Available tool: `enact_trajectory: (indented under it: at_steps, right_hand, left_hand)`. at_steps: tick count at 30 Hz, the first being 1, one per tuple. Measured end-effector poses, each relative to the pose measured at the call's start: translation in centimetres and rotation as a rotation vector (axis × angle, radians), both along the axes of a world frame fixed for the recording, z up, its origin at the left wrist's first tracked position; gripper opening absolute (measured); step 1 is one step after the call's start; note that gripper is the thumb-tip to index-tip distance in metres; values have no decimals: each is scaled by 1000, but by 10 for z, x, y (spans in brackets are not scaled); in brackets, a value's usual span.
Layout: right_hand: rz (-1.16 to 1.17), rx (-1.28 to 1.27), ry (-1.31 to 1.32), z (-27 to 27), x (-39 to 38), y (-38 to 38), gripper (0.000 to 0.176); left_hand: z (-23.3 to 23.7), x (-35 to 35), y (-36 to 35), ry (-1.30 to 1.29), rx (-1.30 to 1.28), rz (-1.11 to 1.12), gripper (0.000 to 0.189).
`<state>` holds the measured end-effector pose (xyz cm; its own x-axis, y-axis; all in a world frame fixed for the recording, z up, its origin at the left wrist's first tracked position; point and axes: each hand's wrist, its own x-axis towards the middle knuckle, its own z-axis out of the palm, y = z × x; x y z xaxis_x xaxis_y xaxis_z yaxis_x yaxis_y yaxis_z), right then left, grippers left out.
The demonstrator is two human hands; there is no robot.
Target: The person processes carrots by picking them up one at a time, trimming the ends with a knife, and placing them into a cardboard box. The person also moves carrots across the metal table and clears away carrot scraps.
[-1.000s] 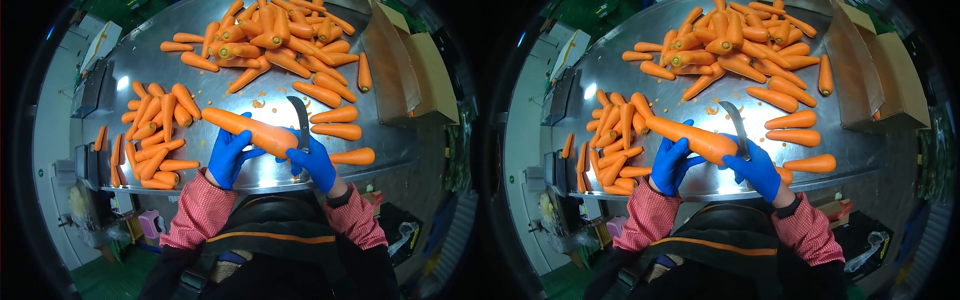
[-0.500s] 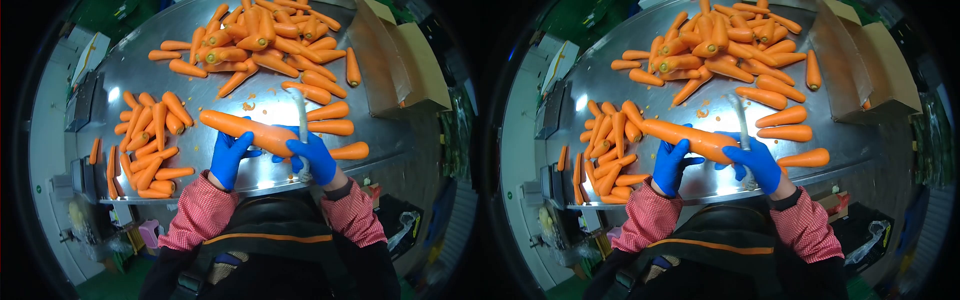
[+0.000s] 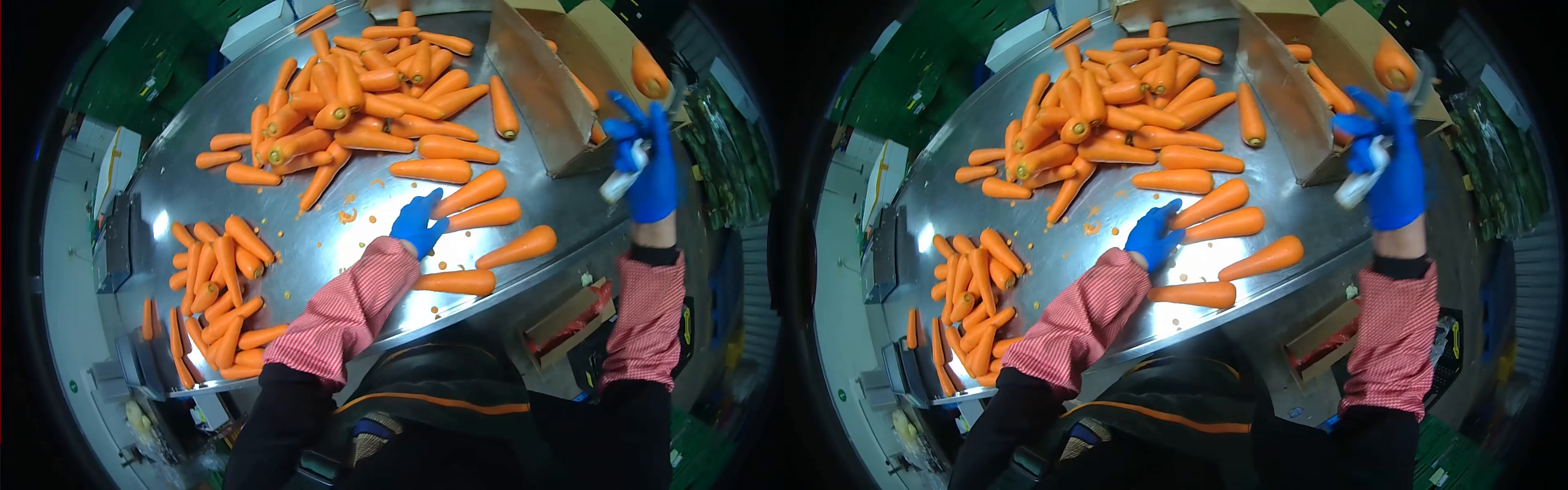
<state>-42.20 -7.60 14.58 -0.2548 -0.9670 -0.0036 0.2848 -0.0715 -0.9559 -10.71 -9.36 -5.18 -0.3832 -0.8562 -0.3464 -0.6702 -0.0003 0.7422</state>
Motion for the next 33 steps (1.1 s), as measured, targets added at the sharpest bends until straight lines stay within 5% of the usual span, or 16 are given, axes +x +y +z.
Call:
enact_trajectory:
  at_steps: [4, 8, 10, 13, 16, 20, 23, 29, 33]
  right_hand:
    - [85, 232, 145, -39, 56, 41, 41]
    - [147, 444, 74, -93, 61, 74, 37]
    - [159, 575, 57, -106, 63, 85, 34]
    - [228, 600, 208, -126, 70, 93, 30]
    - [204, 425, 498, -132, 87, 90, 29]
    - [143, -143, 1119, -123, 96, 77, 32]
    - [82, -373, 1346, -109, 105, 65, 36]
    - [157, -267, 1535, -105, 113, 57, 37]
    - [97, -72, 1378, -144, 71, 55, 32]
  left_hand:
    - [-15, -30, -18, -411, 15, -75, 66]
    - [-16, -24, -12, -284, 88, -46, 55]
    - [-4, -20, 1, -168, -87, 101, 43]
    - [4, -11, 9, 346, -255, 304, 34]
    - [23, -12, 15, 501, -180, 411, 36]
    - [46, -5, 34, 633, -84, 255, 43]
    - [71, -1, 50, 684, 90, 226, 41]
    - [91, 6, 60, 713, 183, 168, 42]
    - [93, 8, 56, 791, 150, 71, 41]
